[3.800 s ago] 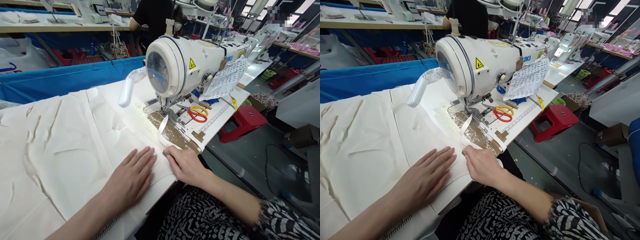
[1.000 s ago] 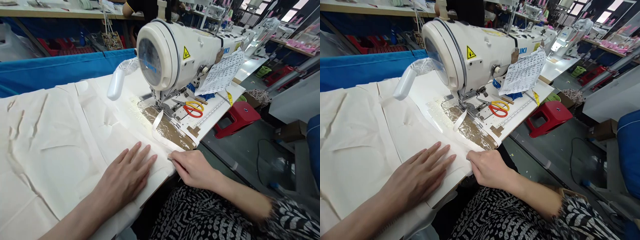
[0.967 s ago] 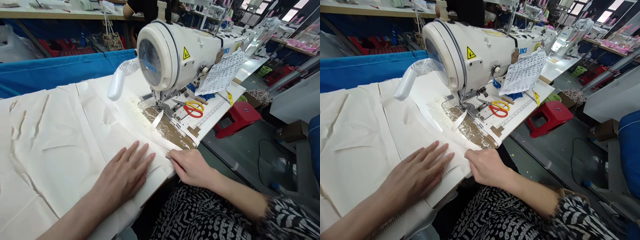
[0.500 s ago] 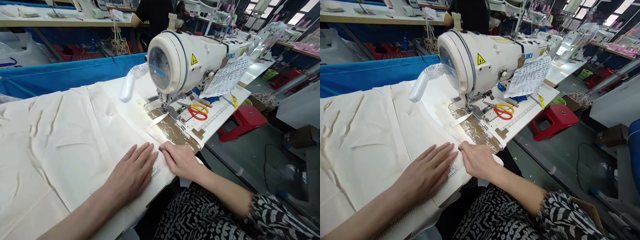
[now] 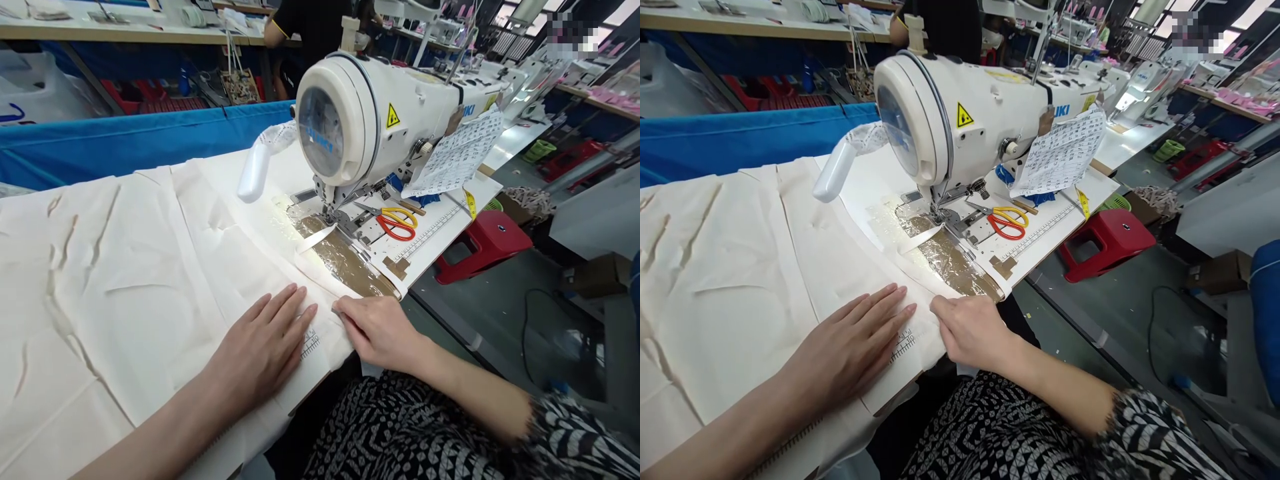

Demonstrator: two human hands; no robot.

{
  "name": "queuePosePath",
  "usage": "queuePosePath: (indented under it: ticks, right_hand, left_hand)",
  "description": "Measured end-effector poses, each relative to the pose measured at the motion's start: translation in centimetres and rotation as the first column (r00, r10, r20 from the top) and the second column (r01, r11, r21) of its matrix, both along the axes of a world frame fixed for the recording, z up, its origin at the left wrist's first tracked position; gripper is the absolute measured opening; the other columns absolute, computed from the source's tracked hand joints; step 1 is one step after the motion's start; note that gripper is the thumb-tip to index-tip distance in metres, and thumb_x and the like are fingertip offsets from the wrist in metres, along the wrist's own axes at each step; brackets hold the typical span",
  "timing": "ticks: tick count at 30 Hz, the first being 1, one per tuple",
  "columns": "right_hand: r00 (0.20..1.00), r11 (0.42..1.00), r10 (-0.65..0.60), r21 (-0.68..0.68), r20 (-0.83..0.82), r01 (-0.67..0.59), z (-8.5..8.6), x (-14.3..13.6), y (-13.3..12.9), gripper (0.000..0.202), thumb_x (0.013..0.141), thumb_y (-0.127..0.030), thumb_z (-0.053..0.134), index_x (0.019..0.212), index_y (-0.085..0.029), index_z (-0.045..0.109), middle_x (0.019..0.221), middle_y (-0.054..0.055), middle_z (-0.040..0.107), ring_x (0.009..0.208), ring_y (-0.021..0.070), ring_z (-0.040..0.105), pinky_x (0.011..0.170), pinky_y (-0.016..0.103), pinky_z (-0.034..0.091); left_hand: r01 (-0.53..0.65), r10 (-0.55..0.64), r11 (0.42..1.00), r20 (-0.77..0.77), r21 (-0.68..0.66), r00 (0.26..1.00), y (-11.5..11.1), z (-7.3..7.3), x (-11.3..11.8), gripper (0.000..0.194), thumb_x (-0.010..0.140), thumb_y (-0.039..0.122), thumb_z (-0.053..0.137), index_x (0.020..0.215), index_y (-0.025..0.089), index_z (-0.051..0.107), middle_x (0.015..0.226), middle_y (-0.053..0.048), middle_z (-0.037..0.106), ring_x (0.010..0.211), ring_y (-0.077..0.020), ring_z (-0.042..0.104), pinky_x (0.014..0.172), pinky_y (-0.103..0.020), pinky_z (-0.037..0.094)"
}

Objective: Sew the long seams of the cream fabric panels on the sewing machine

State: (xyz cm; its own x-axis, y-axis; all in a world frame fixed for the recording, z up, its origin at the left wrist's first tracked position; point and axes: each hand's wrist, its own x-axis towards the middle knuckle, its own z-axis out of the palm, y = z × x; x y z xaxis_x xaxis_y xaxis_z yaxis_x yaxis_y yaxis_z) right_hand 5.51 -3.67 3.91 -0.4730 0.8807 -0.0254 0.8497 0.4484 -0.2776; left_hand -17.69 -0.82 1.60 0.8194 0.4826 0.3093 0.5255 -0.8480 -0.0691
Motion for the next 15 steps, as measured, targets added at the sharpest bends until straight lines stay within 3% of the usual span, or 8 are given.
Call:
queuePosePath:
  ticks: [5, 11, 15]
  right_hand:
    - [0.991, 0.999, -0.042, -0.014, -0.129, 0.041, 0.2, 1.8, -1.4, 0.024, 0.096, -0.02, 0.037, 0.097, -0.015, 0.06, 0.072, 0.002, 0.066, 0.06, 0.016, 0.061, 0.055, 0.029, 0.032]
    - [0.977, 0.991, -0.127, 0.021, -0.172, 0.133, -0.4, 0.6, -1.3, 0.027, 0.099, -0.022, 0.033, 0.107, -0.013, 0.057, 0.074, 0.003, 0.066, 0.064, 0.0176, 0.063, 0.056, 0.029, 0.034]
    - [0.983, 0.994, -0.105, 0.017, -0.153, 0.109, -0.6, 0.3, -1.1, 0.026, 0.099, -0.021, 0.032, 0.105, -0.013, 0.057, 0.078, 0.005, 0.069, 0.067, 0.0188, 0.066, 0.058, 0.028, 0.036]
  left_hand:
    - [0.0, 0.0, 0.999, -0.001, -0.036, 1.0, 0.0, -0.2, 0.0, 0.039, 0.094, 0.021, 0.04, 0.128, 0.014, 0.059, 0.138, -0.015, 0.057, 0.131, -0.0316, 0.05, 0.1, -0.046, 0.046]
    - [0.056, -0.054, 0.998, 0.051, -0.042, 0.997, -0.5, -0.6, 0.5, 0.04, 0.098, 0.023, 0.038, 0.131, 0.011, 0.057, 0.141, -0.011, 0.056, 0.134, -0.0256, 0.046, 0.117, -0.044, 0.029]
    - [0.073, -0.069, 0.995, 0.052, -0.071, 0.996, -0.8, -0.8, 0.8, 0.041, 0.097, 0.033, 0.042, 0.132, 0.017, 0.057, 0.14, -0.012, 0.056, 0.135, -0.0291, 0.045, 0.115, -0.047, 0.03]
